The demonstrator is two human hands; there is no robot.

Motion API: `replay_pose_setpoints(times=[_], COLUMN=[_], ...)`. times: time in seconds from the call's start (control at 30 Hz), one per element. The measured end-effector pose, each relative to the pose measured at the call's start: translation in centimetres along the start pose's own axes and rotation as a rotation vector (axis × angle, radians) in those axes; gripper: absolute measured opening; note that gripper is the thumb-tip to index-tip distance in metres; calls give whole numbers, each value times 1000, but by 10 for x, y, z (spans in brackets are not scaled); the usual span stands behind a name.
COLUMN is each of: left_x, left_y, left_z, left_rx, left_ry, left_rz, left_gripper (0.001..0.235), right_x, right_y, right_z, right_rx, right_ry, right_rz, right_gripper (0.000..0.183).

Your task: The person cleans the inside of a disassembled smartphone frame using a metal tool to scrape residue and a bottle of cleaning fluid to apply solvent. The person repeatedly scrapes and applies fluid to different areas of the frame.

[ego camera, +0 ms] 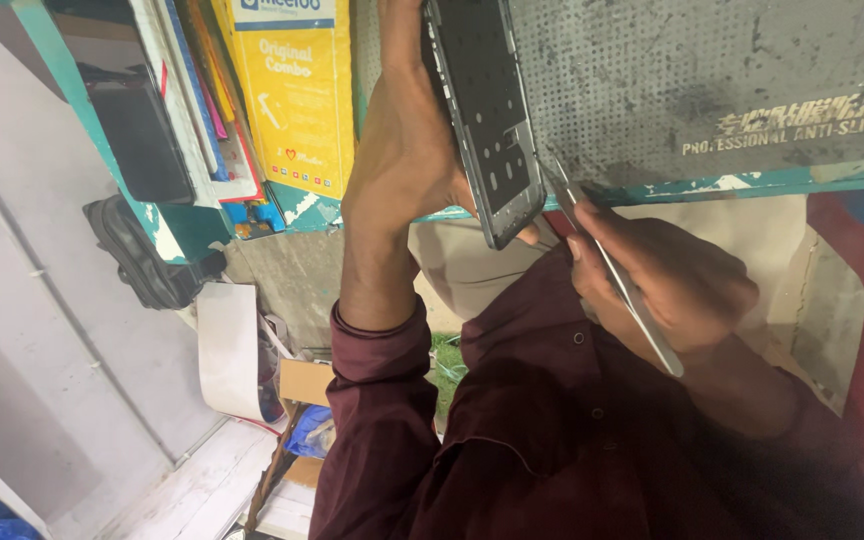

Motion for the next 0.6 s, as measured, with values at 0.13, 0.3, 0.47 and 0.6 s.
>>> replay_pose_setpoints(times=[0.13, 0.3, 0.47, 0.6], left_x=[1, 2, 4, 5], left_y=[-1, -1, -4, -5], left_z=[-2, -2, 1, 4], left_rx=[-45, -80, -90, -99], left_ry=[-99, -124, -127, -133], left_rz=[-18, -23, -27, -17], left_gripper=[170, 170, 168, 167], right_x=[-6, -7, -2, 3], right_y=[-4, -4, -1, 1], right_z=[4, 4, 3, 0], right_rx=[65, 61, 40, -11], right_ry=[96, 88, 58, -99], right_rz=[-38, -39, -18, 26], right_gripper=[33, 34, 35, 36])
Point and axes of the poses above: each hand's wrist, its own x-axis away from the middle knuckle, its own y-axis out of the back of the hand, z = x × y, the point moved 4 cm from there along -x, towards the middle knuckle, and after that the axes turned 5 degrees about y, right-handed, at the moved point
